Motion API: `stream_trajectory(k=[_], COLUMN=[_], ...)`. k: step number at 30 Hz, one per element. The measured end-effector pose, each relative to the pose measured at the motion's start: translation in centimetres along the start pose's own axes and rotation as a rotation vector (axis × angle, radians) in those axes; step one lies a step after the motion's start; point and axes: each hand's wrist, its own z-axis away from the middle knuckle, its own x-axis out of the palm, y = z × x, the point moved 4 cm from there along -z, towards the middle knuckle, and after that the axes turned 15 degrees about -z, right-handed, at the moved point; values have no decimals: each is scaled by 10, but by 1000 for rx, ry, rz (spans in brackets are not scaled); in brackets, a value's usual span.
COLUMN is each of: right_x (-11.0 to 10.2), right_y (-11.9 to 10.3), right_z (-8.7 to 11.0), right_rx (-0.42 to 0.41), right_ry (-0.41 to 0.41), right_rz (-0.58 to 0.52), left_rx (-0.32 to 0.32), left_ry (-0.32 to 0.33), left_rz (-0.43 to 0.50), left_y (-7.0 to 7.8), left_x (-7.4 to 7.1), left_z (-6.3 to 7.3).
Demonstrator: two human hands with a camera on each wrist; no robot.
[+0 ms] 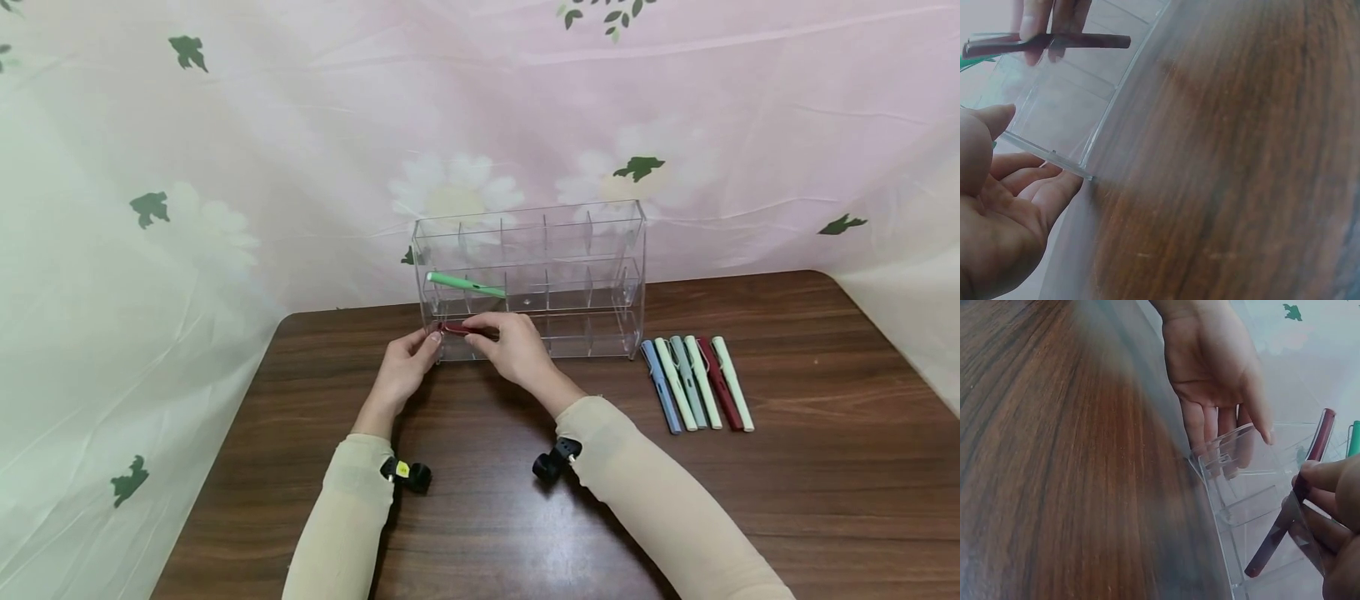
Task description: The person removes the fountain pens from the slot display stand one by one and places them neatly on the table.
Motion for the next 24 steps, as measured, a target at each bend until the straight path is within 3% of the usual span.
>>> stream_trajectory(k=[12, 24], right_x=[-16, -32], right_y=[0, -16], right_z=[3, 9], right_rx=[-48, -111], right_ry=[86, 146], right_rz=[-164, -337], left_rx=[-10, -10], left_ry=[9, 11], left_rz=[-26, -19], left_y=[1, -1], left_x=[1, 0], left_z=[0, -1])
